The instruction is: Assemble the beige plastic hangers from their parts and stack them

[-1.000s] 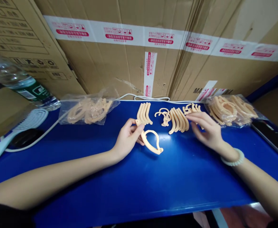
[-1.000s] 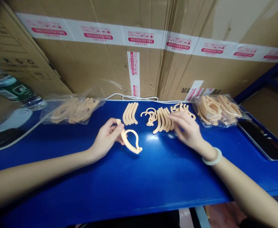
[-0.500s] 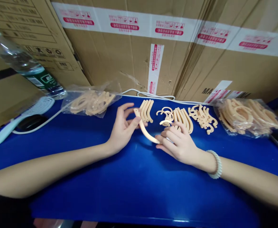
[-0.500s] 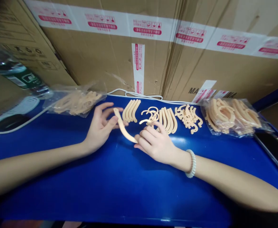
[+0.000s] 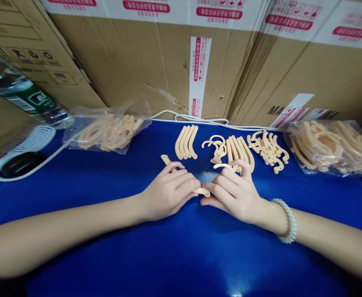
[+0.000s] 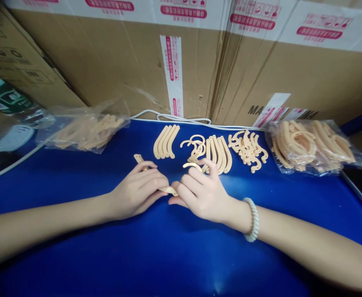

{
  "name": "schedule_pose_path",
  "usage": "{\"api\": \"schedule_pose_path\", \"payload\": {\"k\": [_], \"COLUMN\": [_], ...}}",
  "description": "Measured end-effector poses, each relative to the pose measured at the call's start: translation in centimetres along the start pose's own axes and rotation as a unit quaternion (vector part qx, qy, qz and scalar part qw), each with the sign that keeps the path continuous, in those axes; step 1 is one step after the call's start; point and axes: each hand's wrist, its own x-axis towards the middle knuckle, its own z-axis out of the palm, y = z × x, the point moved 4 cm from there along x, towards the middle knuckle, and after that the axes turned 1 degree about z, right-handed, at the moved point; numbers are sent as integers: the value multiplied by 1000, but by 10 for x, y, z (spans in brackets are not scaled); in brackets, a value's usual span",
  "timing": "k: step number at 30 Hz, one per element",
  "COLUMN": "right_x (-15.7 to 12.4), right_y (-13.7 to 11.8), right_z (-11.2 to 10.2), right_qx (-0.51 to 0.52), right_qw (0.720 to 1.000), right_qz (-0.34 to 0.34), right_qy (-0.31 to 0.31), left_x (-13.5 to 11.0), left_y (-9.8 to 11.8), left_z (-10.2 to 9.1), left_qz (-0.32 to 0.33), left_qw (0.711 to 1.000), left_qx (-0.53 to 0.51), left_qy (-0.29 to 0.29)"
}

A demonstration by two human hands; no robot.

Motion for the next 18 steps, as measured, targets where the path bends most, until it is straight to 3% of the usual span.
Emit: {"api": "schedule_pose_path", "payload": {"k": [8,14,18], "right_x": [1,1,0], "right_y": [-10,-13,-9], "right_z": [1,2,3], "right_qx": [-1,1,79], "right_qw": [999,1000,997], "right_qz": [-33,-25,17], "right_qy": [-1,-4,-18], "left_x": [-1,1,-4], "left_y": [2,4,4], "left_z": [2,0,-1], "left_qz": [52,66,59], "left_qw": [998,997,998], "left_qx": [38,46,31], "left_qy": [-26,-17,-7]}}
